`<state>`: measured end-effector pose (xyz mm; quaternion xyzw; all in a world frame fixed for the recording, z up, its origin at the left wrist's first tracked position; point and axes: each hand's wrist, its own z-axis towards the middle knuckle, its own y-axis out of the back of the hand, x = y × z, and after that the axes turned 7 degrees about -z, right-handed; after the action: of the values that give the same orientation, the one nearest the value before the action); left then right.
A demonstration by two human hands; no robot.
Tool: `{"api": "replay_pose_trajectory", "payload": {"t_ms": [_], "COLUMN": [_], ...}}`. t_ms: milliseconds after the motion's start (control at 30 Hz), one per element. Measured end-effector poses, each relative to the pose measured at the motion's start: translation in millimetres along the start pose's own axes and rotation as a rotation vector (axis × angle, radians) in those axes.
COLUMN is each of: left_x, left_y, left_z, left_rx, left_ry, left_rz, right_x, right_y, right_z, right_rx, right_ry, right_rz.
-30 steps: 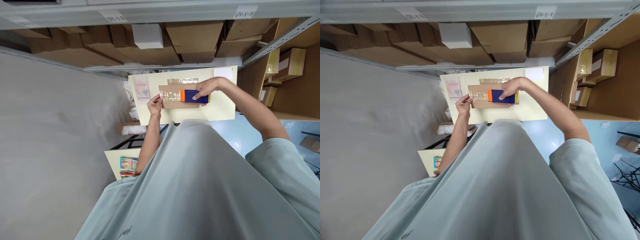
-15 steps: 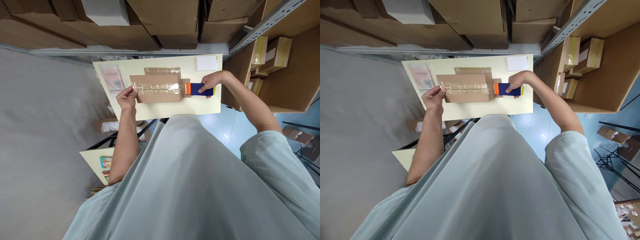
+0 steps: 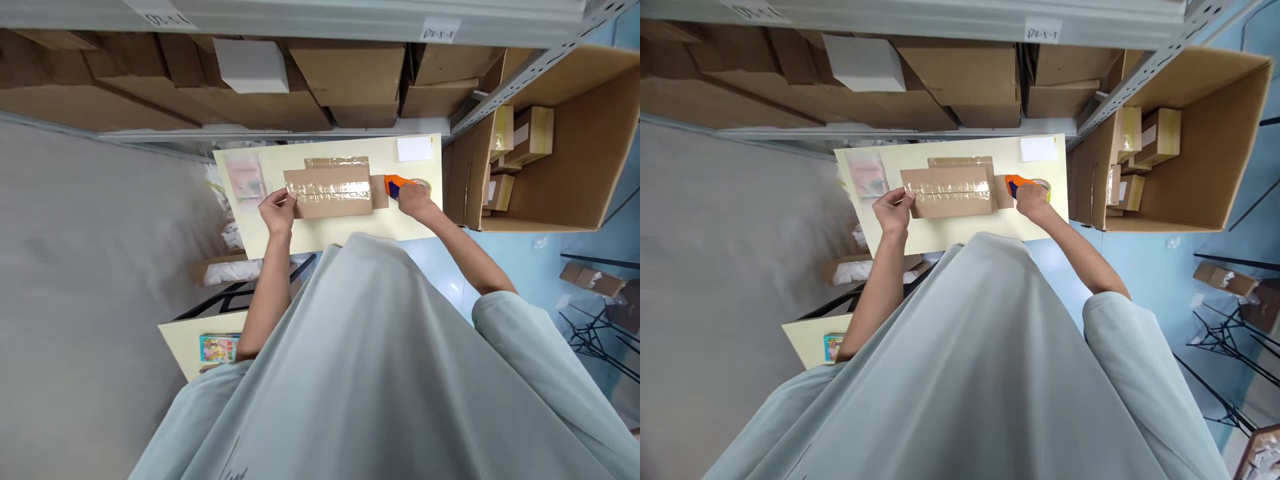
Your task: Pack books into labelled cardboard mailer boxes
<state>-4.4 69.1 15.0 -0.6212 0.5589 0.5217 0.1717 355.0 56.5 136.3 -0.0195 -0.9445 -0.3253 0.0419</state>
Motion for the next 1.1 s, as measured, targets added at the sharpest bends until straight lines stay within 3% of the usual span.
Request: {"api": "replay_pose_trajectory", "payload": {"t_ms": [67,167,300,400,500,700,833,933,1033,1100], "left_x": [-8,-38,-106,-159,-201,-250,-259,-247,-215,-179], "left_y": [-0.9,-10.2,-31.6,-40.7,-41.4,-46.9,-51.2,-49.6,-41.7,-29.2], "left_z": [-7,-29,-64,-74,-56,23,55,59,53,47], "left_rx": [-0.005,-0.007,0.251,0.309,0.304,0.298,0.368,0.408,0.421,0.412], "left_ry": [-0.083,-0.364,-0.807,-1.015,-1.087,-1.095,-1.046,-1.023,-0.957,-0.867], "left_rz": [0.095,0.226,0.185,0.143,0.113,0.107,0.194,0.213,0.193,0.167], "right_x": [1,16,59,97,130,171,180,181,177,168], "right_y": [9,37,86,128,173,254,283,292,283,253], "right_z": [-15,-39,-56,-53,-42,-6,20,36,41,37], "right_rx": [-0.074,-0.230,-0.401,-0.559,-0.712,-0.855,-0.791,-0.743,-0.836,-0.957], "right_ry": [-0.095,-0.110,-0.003,0.137,0.225,0.190,0.184,0.180,0.169,0.134], "right_rz": [-0.024,-0.009,0.003,-0.021,-0.052,-0.146,-0.194,-0.193,-0.169,-0.101]}}
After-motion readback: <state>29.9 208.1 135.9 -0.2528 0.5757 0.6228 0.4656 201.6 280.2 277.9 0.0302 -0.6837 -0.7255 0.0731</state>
